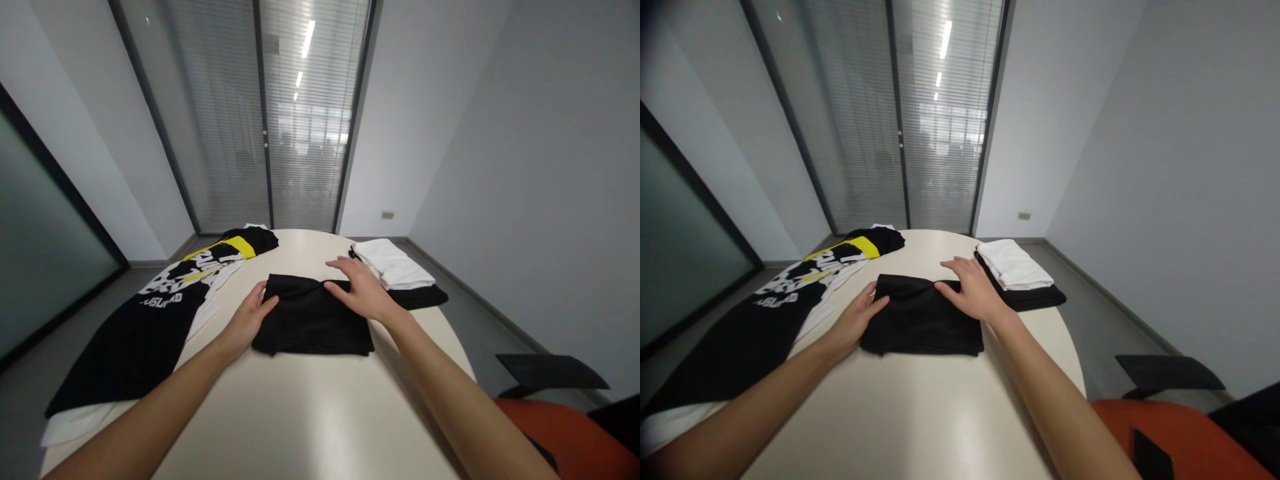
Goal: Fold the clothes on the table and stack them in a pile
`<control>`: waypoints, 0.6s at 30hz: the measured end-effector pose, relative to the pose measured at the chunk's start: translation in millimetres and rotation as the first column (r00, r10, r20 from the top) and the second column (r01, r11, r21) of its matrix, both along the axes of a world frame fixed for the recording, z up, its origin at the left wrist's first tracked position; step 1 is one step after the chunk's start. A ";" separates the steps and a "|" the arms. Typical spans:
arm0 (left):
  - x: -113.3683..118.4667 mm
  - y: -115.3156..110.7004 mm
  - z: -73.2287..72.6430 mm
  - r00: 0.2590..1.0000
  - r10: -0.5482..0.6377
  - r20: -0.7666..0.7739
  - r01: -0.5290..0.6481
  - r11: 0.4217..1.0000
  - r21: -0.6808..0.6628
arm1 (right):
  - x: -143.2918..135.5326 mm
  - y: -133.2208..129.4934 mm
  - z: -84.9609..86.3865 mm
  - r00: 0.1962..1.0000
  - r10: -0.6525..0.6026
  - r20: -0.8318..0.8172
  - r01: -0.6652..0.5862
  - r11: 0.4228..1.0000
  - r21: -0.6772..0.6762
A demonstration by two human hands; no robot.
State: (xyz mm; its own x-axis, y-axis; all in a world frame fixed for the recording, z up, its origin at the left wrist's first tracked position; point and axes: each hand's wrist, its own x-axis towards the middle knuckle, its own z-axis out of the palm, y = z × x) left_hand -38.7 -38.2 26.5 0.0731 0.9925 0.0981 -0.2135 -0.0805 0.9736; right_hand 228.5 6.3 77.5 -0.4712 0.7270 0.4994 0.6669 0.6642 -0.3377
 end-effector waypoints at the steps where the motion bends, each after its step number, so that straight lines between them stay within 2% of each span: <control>1: -0.2 0.2 -0.7 1.000 -0.004 0.007 0.004 1.000 0.006 | -6.6 -0.3 6.4 0.998 0.059 0.031 -0.057 0.997 -0.052; 4: -1.6 0.7 -2.9 1.000 -0.023 0.015 0.022 1.000 0.014 | -22.2 2.2 21.5 0.973 0.208 0.097 -0.182 0.957 -0.228; 7: -3.5 1.3 -5.2 0.999 -0.043 -0.001 0.043 0.999 0.021 | -29.4 8.3 29.6 0.944 0.273 0.186 -0.199 0.919 -0.341; 13: -3.7 7.1 -13.1 0.998 -0.063 -0.031 0.064 0.997 0.034 | -29.5 19.0 31.8 0.901 0.370 0.226 -0.253 0.871 -0.421; 15: -4.6 9.8 -17.0 0.995 -0.047 -0.093 0.054 0.996 0.075 | -27.3 22.6 29.2 0.902 0.377 0.210 -0.256 0.859 -0.443; 18: -9.8 12.7 -23.9 0.938 0.051 -0.342 0.016 0.981 0.192 | -18.0 31.4 26.5 0.936 0.318 0.149 -0.210 0.846 -0.490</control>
